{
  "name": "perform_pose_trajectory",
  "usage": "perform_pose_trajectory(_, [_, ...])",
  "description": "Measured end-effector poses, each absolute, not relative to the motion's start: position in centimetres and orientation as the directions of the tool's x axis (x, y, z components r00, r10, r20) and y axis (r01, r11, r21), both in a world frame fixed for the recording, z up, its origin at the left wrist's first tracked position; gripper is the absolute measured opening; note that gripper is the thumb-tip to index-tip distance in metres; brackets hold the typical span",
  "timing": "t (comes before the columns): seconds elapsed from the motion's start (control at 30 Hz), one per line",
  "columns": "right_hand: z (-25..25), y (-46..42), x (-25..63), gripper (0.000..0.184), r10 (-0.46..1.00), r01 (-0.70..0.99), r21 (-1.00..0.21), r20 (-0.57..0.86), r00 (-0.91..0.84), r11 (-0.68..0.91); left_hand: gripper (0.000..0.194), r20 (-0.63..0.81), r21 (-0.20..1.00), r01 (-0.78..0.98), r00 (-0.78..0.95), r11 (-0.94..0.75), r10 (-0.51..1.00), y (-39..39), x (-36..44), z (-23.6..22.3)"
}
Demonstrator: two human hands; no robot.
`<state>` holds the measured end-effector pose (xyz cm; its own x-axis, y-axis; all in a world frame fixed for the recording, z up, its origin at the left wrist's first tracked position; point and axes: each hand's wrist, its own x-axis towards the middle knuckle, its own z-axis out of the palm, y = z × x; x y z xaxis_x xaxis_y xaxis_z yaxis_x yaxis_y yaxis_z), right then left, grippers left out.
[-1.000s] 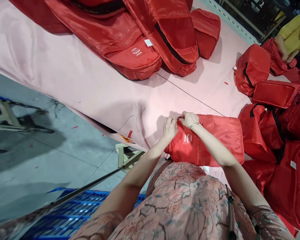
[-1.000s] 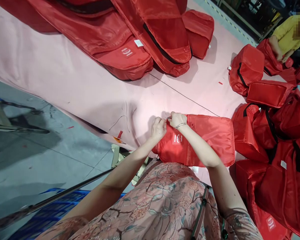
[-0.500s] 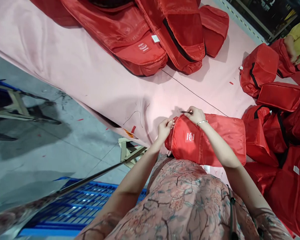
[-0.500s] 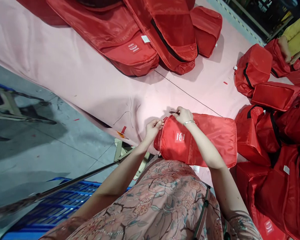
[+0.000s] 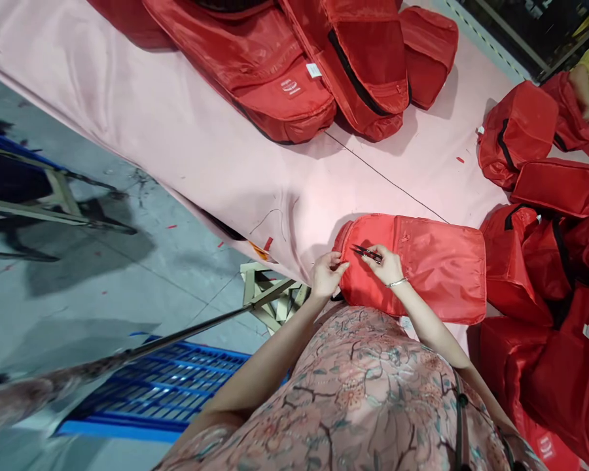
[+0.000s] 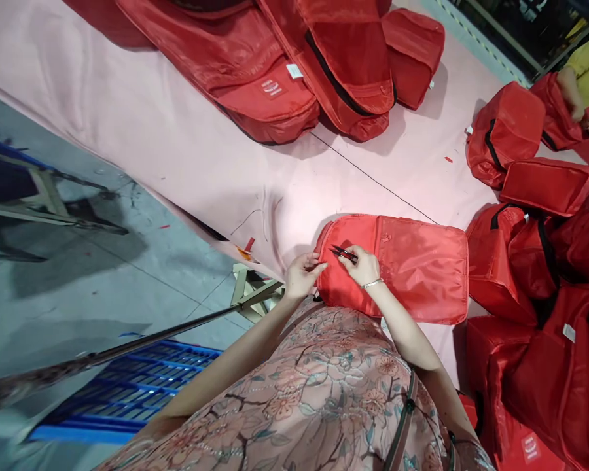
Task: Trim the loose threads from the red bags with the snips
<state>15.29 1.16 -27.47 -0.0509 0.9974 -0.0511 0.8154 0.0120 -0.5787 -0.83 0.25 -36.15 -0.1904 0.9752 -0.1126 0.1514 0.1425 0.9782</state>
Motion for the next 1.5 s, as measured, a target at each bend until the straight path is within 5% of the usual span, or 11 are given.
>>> perform_pose_trajectory(0.2, [-24.6,1.4,13.8,0.022,0.981,0.943,-0.305,-0.096,-0.167,0.13,0.021,0.029,0.948,0.314,-0.227,0.045,0.973,-0.7,0.2,-36.5])
perform_pose_trajectory(0.4, [-23.6,1.7,11.9,0.022,0.954,0.972,-0.055,-0.186,-0.234,0.227,0.025,0.257,0.754,0.637,-0.061,-0.161,0.965,-1.2,0.3,-35.9])
perform_pose_trajectory(0.73, [-22.6,2.9,9.9,0.023,0.897,0.921,0.098,-0.286,-0.336,0.376,0.025,0.358,0.547,0.803,0.035,-0.239,0.933,-1.1,0.2,-36.6])
perform_pose_trajectory(1.23, [-22.0,5.1,8.6,0.026,0.803,0.86,0.087,-0.416,-0.427,0.502,0.021,0.333,0.616,0.763,-0.029,-0.194,0.942,-1.2,0.3,-36.4])
perform_pose_trajectory(1.5, [-22.1,3.8,13.0,0.022,0.931,0.949,-0.146,-0.199,-0.307,0.281,0.019,0.231,0.863,0.493,-0.193,-0.109,0.954,-1.0,0.3,-37.2])
